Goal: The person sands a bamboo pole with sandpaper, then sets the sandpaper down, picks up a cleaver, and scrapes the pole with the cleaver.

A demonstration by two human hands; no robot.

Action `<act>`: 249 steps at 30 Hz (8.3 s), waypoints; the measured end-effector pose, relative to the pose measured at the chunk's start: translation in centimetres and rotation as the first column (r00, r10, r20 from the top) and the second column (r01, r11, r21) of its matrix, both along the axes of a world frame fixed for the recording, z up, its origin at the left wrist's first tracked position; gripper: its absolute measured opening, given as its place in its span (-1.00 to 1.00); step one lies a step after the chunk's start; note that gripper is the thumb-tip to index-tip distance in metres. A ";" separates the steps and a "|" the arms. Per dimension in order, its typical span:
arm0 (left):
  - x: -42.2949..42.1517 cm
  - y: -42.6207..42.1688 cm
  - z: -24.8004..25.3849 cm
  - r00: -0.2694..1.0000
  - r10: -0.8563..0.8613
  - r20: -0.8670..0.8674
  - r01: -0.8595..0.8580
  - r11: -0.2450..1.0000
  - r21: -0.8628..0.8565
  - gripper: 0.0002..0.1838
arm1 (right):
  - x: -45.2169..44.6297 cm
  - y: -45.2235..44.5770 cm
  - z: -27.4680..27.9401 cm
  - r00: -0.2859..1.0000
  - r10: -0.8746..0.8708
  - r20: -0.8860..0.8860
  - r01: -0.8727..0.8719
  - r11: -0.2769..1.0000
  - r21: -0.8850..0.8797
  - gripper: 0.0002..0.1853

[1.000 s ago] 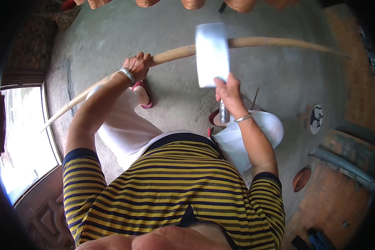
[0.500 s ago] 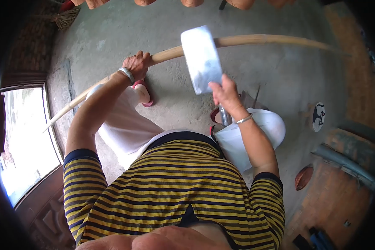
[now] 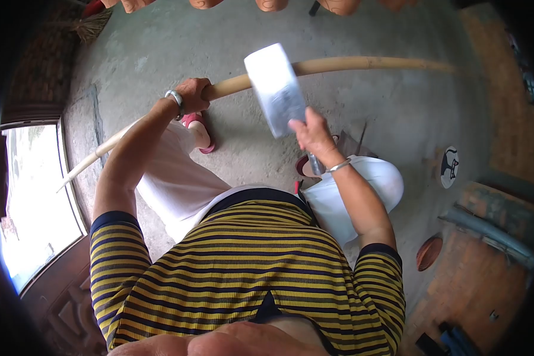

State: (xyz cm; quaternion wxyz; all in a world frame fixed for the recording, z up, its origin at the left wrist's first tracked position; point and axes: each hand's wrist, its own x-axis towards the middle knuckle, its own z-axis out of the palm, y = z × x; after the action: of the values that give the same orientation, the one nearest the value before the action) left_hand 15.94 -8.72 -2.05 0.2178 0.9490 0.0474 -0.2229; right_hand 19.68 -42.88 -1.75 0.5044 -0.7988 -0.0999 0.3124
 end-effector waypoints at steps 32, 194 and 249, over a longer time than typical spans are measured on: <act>-0.7 0.4 -0.9 0.997 0.060 0.049 -0.062 0.997 0.038 -0.67 | 1.0 -0.2 1.1 0.987 -0.158 0.012 0.156 0.981 0.116 -0.80; 1.0 2.8 0.0 0.996 -0.082 -0.037 0.085 0.990 0.110 -0.73 | 6.1 -5.4 -0.5 0.855 -0.499 0.139 0.489 0.866 0.102 -0.86; -6.9 -1.3 0.4 0.982 0.064 0.180 -0.083 0.992 0.098 -0.59 | 5.3 1.6 -1.0 0.778 -0.337 -0.530 0.552 0.770 0.321 -0.72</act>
State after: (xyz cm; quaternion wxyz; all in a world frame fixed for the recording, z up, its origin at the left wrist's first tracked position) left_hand 9.03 -10.06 -1.64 0.1789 0.9728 0.0748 -0.1268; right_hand 25.02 -41.29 -2.76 0.7479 -0.5633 0.1440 0.3202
